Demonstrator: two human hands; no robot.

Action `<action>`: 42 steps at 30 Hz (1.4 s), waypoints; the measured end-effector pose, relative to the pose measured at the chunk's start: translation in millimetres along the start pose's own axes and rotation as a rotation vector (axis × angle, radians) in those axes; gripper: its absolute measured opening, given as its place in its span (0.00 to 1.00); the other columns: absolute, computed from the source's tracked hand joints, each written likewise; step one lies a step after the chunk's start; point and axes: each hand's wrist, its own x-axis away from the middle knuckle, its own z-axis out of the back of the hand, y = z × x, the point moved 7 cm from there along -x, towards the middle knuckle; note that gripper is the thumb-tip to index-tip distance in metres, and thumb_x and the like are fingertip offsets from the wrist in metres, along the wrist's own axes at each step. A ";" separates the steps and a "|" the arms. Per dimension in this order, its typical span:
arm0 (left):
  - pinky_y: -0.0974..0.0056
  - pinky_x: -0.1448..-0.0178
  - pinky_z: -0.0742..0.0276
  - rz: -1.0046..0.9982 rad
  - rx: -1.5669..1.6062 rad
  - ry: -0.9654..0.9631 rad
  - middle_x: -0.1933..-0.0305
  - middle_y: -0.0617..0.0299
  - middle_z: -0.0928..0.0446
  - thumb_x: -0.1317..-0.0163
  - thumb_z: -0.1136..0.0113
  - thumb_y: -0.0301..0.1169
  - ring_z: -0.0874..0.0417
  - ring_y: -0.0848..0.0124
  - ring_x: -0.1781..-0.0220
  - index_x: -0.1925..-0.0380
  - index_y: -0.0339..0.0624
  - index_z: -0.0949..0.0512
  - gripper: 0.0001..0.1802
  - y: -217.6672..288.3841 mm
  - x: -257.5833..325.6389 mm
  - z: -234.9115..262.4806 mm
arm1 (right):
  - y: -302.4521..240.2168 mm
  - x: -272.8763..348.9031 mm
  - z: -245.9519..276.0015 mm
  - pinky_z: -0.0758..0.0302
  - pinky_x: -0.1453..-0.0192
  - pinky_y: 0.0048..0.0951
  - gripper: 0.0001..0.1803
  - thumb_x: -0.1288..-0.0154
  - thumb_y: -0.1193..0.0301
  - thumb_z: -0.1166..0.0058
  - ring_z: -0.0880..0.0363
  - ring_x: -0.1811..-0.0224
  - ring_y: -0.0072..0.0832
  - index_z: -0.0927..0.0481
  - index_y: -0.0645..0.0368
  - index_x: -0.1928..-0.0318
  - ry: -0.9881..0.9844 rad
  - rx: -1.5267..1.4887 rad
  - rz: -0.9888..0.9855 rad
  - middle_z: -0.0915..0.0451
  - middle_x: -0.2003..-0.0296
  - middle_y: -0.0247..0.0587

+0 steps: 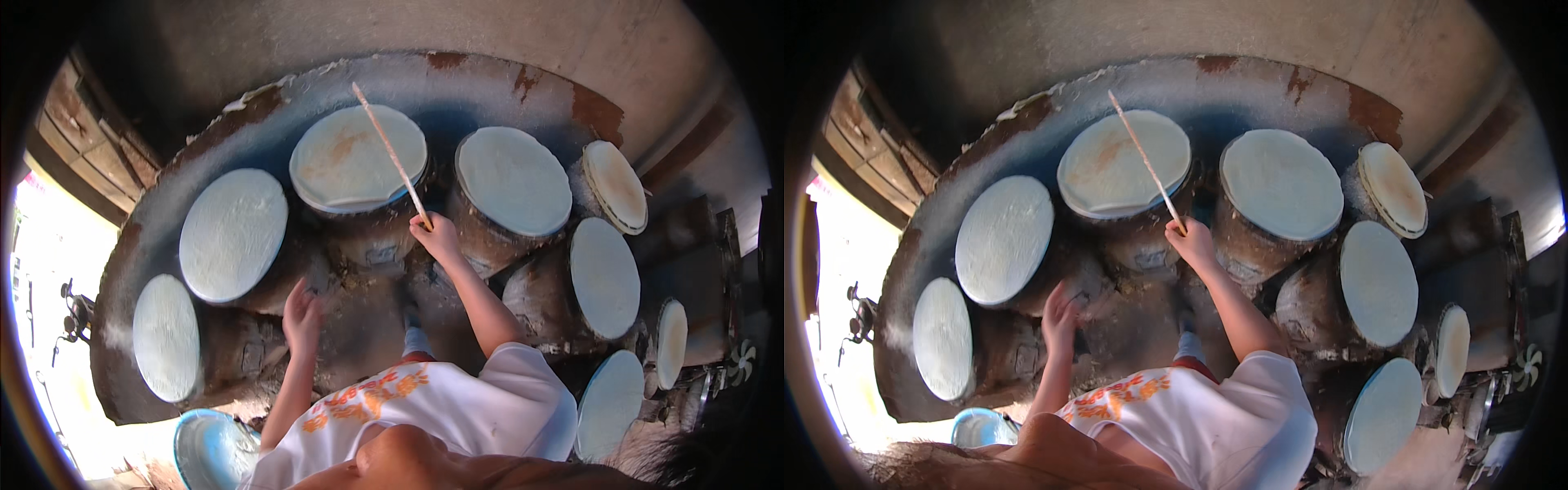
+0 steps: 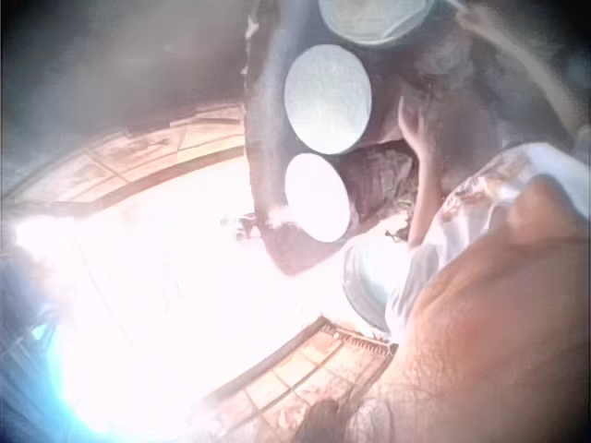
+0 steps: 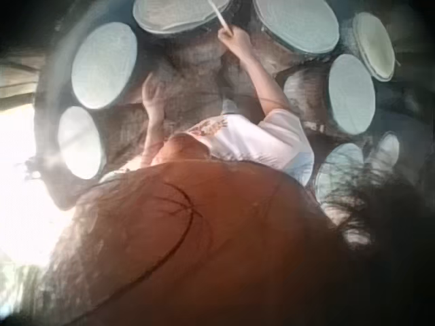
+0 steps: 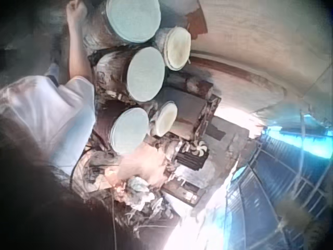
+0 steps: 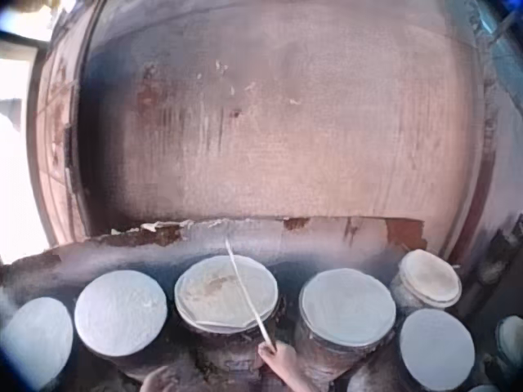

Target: The person uses a ladle to pour batter onto circular hot plates and spreads it with a stick, then peels the cooked crepes off the plates by hand.

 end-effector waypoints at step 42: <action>0.55 0.59 0.25 -1.071 -0.912 -0.420 0.67 0.53 0.23 0.52 0.38 0.21 0.22 0.55 0.64 0.72 0.38 0.22 0.06 42.3 -154.8 -260.8 | 79.8 -168.1 130.0 0.27 0.66 0.38 0.15 0.55 0.66 0.40 0.22 0.72 0.44 0.29 0.63 0.71 0.434 0.051 -0.299 0.24 0.78 0.51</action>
